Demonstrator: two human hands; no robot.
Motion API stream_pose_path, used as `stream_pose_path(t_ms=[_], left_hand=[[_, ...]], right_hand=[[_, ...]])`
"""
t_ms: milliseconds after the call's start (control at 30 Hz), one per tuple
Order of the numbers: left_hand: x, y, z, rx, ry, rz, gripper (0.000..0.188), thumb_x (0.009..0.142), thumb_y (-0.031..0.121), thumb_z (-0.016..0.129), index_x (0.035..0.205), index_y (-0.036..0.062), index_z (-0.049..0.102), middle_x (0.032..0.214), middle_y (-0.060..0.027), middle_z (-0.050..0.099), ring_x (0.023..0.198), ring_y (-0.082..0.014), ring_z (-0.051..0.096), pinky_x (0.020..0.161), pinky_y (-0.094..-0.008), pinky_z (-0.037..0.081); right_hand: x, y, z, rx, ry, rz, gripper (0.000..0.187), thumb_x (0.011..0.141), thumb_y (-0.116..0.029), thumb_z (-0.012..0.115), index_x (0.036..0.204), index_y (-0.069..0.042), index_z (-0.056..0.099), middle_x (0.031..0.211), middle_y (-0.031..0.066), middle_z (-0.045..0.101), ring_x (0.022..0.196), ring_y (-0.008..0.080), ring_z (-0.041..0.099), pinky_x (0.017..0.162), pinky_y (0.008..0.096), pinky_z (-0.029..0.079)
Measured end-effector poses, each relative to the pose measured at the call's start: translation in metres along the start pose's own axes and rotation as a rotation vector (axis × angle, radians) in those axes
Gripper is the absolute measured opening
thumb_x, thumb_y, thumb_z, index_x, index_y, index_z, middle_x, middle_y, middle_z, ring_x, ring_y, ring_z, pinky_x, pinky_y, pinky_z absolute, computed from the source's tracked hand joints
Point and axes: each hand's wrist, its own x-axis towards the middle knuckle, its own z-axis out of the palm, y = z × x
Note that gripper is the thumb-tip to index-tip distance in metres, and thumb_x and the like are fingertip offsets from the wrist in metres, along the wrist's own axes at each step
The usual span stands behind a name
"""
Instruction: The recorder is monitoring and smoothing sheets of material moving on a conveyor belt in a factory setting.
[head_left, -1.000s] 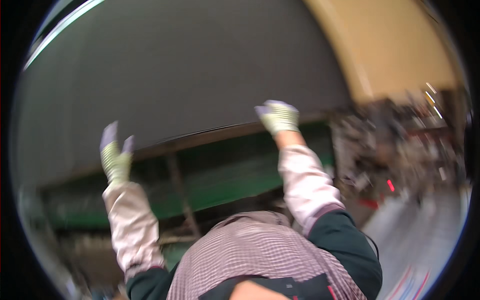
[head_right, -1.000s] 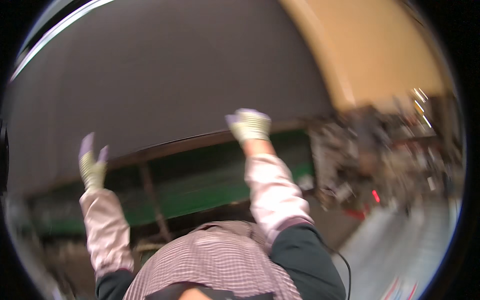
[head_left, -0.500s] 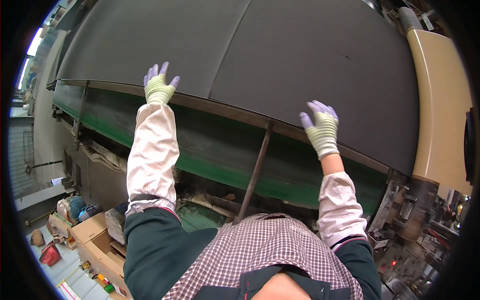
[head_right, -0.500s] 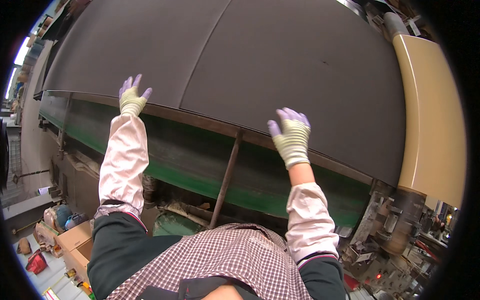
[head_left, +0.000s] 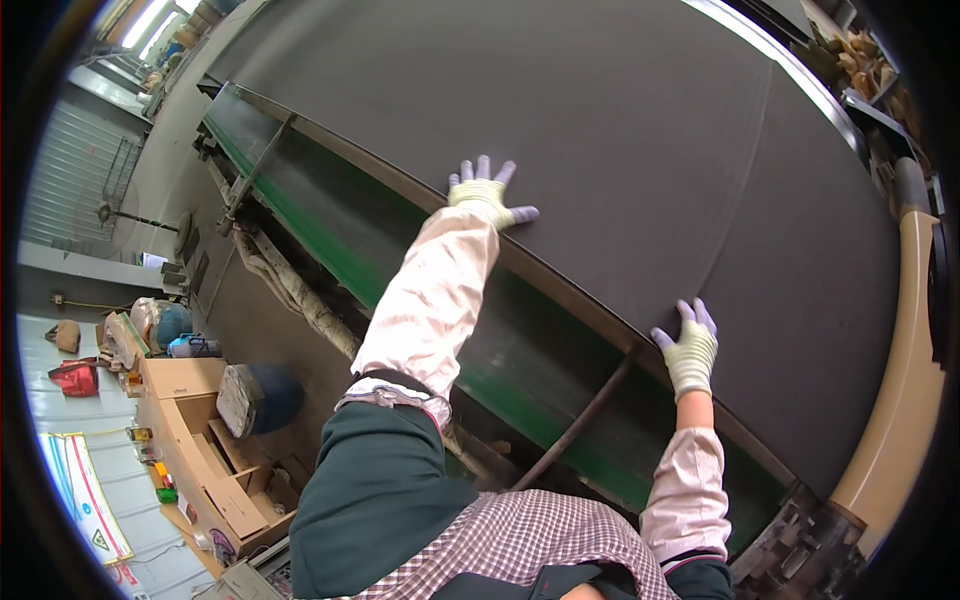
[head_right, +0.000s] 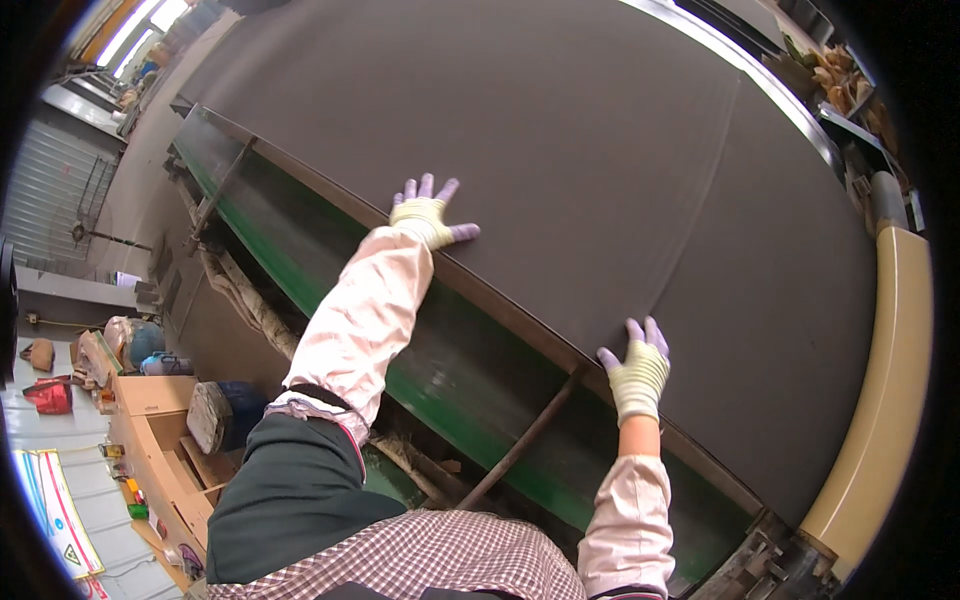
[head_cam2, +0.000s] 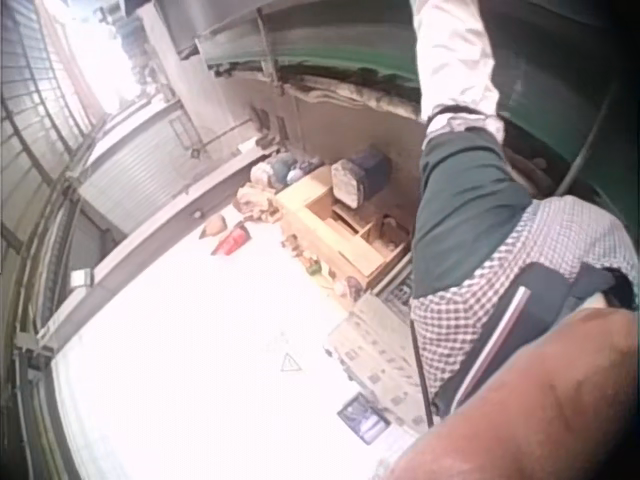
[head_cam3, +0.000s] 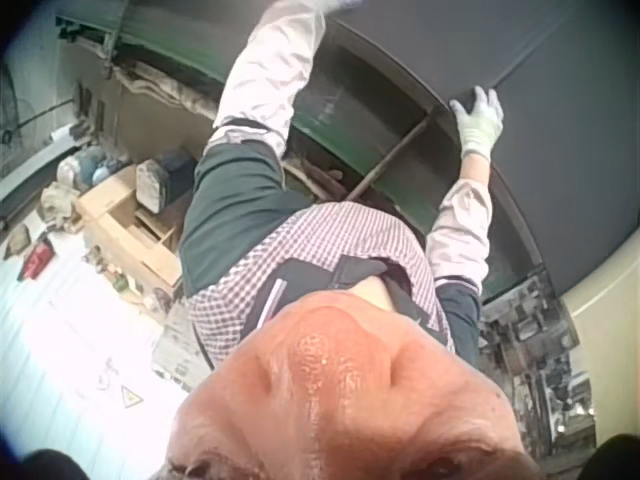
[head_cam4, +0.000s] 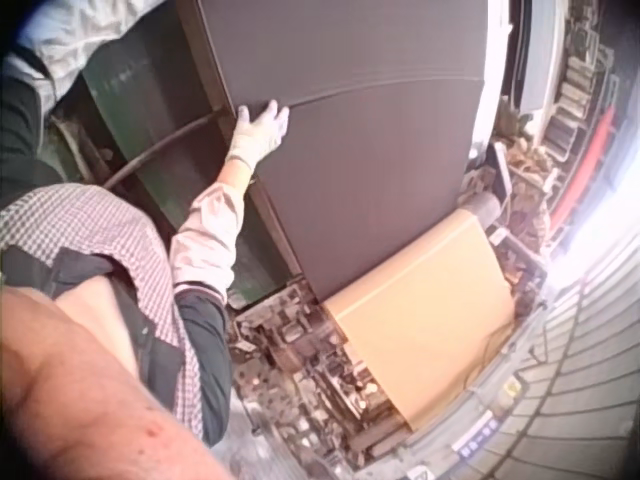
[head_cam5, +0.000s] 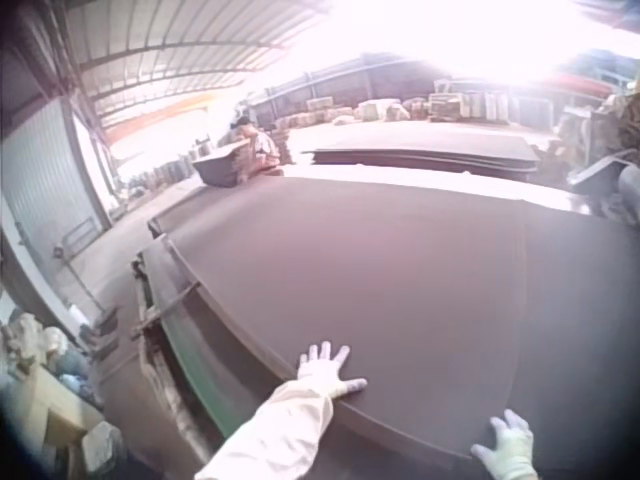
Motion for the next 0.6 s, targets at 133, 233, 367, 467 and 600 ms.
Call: stream_pose_path(t_ms=[133, 233, 367, 467, 600], left_hand=[[-0.011, 0.019, 0.001, -0.083, -0.154, 0.207, 0.111, 0.068, 0.076, 0.073, 0.157, 0.0271, 0.029, 0.163, -0.0200, 0.021, 0.151, -0.0414, 0.017, 0.122, -0.0546, 0.017], [-0.009, 0.010, -0.005, 0.108, 0.157, 0.094, 0.110, 0.068, 0.075, 0.074, 0.157, 0.0265, 0.030, 0.162, -0.0199, 0.023, 0.150, -0.0407, 0.020, 0.121, -0.0548, 0.021], [-0.017, 0.025, -0.014, -0.025, -0.098, 0.083, 0.108, 0.069, 0.074, 0.074, 0.156, 0.0245, 0.032, 0.161, -0.0195, 0.027, 0.147, -0.0406, 0.028, 0.117, -0.0513, 0.031], [-0.023, 0.033, -0.023, -0.005, 0.017, 0.365, 0.090, 0.070, 0.068, 0.076, 0.141, 0.0180, 0.052, 0.141, -0.0140, 0.053, 0.133, -0.0316, 0.048, 0.105, -0.0475, 0.046], [-0.004, 0.010, -0.007, 0.113, 0.147, 0.237, 0.097, 0.070, 0.057, 0.081, 0.150, 0.0193, 0.042, 0.154, -0.0199, 0.039, 0.142, -0.0396, 0.035, 0.114, -0.0498, 0.035]], right_hand=[[-0.020, 0.056, -0.009, 0.005, -0.003, 0.094, 0.070, 0.066, -0.020, 0.089, 0.129, -0.012, 0.059, 0.149, 0.0168, 0.048, 0.136, 0.0376, 0.045, 0.112, 0.0458, 0.042], [-0.033, 0.098, -0.021, -0.043, -0.042, 0.172, 0.072, 0.067, -0.013, 0.088, 0.132, -0.012, 0.058, 0.150, 0.0157, 0.047, 0.136, 0.0355, 0.046, 0.111, 0.0427, 0.043], [-0.051, 0.137, -0.037, -0.125, -0.079, 0.327, 0.075, 0.068, -0.008, 0.086, 0.136, -0.013, 0.056, 0.151, 0.0143, 0.047, 0.137, 0.0343, 0.046, 0.112, 0.0417, 0.043], [-0.059, 0.160, -0.056, -0.162, -0.097, 0.335, 0.071, 0.074, -0.009, 0.080, 0.140, -0.013, 0.053, 0.151, 0.0150, 0.046, 0.137, 0.0340, 0.046, 0.112, 0.0426, 0.042], [-0.075, 0.203, -0.064, -0.218, 0.005, 0.366, 0.053, 0.085, -0.008, 0.056, 0.137, -0.017, 0.057, 0.148, 0.0116, 0.050, 0.133, 0.0331, 0.051, 0.108, 0.0456, 0.045]])
